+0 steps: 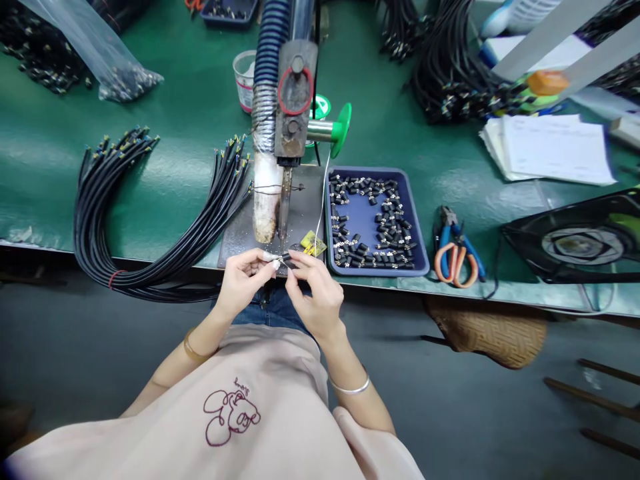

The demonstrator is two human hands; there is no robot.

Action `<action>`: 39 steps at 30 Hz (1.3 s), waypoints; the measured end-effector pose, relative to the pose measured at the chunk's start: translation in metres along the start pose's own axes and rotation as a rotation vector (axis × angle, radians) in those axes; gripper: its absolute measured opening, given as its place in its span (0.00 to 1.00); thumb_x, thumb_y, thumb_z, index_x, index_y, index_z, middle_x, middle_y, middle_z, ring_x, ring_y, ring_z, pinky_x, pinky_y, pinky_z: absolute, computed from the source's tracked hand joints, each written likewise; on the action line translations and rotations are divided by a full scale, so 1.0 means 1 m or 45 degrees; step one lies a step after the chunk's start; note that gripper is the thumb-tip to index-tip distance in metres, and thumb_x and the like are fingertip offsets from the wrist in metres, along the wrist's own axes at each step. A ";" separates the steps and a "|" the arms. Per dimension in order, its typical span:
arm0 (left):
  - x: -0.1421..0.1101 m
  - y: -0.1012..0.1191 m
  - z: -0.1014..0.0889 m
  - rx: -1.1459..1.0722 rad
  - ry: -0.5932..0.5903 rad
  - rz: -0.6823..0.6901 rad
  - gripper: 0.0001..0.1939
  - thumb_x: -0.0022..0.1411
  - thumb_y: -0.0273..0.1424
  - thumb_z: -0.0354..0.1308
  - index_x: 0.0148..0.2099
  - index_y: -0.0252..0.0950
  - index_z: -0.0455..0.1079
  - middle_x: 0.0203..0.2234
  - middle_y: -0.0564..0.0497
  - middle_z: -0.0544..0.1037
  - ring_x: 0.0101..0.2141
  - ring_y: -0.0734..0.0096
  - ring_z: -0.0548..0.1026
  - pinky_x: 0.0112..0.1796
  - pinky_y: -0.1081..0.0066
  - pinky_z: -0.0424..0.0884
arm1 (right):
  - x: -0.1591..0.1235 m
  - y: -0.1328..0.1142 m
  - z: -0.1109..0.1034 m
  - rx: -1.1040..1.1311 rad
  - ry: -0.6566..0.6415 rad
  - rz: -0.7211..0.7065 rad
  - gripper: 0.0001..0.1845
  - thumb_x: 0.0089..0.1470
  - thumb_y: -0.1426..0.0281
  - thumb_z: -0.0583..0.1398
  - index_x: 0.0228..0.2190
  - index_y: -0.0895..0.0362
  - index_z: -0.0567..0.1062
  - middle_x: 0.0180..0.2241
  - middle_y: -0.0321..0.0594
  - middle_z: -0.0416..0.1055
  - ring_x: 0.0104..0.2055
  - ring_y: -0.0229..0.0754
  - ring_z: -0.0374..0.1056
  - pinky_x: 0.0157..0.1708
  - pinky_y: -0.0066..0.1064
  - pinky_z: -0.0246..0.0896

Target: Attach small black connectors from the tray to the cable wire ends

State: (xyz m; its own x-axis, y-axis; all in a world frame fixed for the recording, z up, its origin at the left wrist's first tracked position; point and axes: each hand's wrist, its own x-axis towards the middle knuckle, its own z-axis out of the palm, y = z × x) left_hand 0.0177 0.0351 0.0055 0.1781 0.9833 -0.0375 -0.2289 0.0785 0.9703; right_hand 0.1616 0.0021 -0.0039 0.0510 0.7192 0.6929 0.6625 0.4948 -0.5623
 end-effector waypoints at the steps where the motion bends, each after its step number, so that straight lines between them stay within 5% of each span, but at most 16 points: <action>1: 0.001 0.000 0.000 0.025 0.008 0.006 0.11 0.55 0.35 0.69 0.28 0.32 0.74 0.20 0.55 0.75 0.21 0.80 0.68 0.26 0.78 0.68 | 0.001 0.000 0.001 -0.003 0.004 -0.006 0.10 0.56 0.80 0.64 0.33 0.54 0.73 0.43 0.43 0.82 0.40 0.41 0.81 0.39 0.32 0.80; 25: 0.009 0.008 0.002 0.033 0.037 -0.097 0.13 0.53 0.37 0.69 0.28 0.32 0.73 0.16 0.58 0.68 0.17 0.83 0.60 0.21 0.79 0.61 | 0.012 -0.001 0.001 -0.055 0.003 -0.069 0.09 0.56 0.80 0.64 0.32 0.54 0.72 0.43 0.46 0.82 0.39 0.42 0.82 0.39 0.32 0.81; 29: 0.009 0.006 0.002 0.057 0.034 -0.097 0.11 0.53 0.35 0.68 0.28 0.32 0.73 0.17 0.57 0.69 0.18 0.82 0.62 0.22 0.79 0.62 | 0.011 0.000 -0.001 0.064 0.017 0.111 0.06 0.59 0.77 0.63 0.33 0.53 0.72 0.41 0.43 0.83 0.37 0.42 0.82 0.37 0.31 0.80; 34: 0.006 0.003 0.001 0.111 0.048 -0.115 0.11 0.54 0.35 0.67 0.27 0.33 0.72 0.17 0.56 0.68 0.20 0.81 0.64 0.23 0.78 0.63 | 0.011 0.006 -0.009 0.421 0.296 0.510 0.06 0.63 0.66 0.63 0.34 0.54 0.71 0.25 0.31 0.79 0.17 0.35 0.73 0.22 0.25 0.74; 37: 0.005 0.004 0.001 0.126 0.034 -0.106 0.12 0.54 0.36 0.67 0.27 0.33 0.71 0.17 0.57 0.67 0.20 0.81 0.63 0.23 0.78 0.63 | 0.012 0.010 -0.015 0.566 0.482 0.526 0.09 0.61 0.64 0.65 0.39 0.53 0.72 0.17 0.22 0.70 0.12 0.33 0.65 0.29 0.30 0.78; 39: 0.004 0.005 0.001 0.128 0.020 -0.104 0.13 0.54 0.36 0.67 0.27 0.33 0.71 0.17 0.58 0.66 0.20 0.81 0.62 0.23 0.78 0.62 | 0.012 0.010 -0.017 0.570 0.461 0.557 0.09 0.61 0.64 0.65 0.41 0.53 0.72 0.18 0.23 0.73 0.12 0.32 0.66 0.33 0.32 0.80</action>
State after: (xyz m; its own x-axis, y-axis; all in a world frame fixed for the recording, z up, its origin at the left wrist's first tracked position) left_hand 0.0179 0.0395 0.0105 0.1770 0.9768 -0.1206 -0.1170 0.1426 0.9828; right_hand 0.1817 0.0071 0.0064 0.5372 0.7289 0.4244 0.1592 0.4065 -0.8997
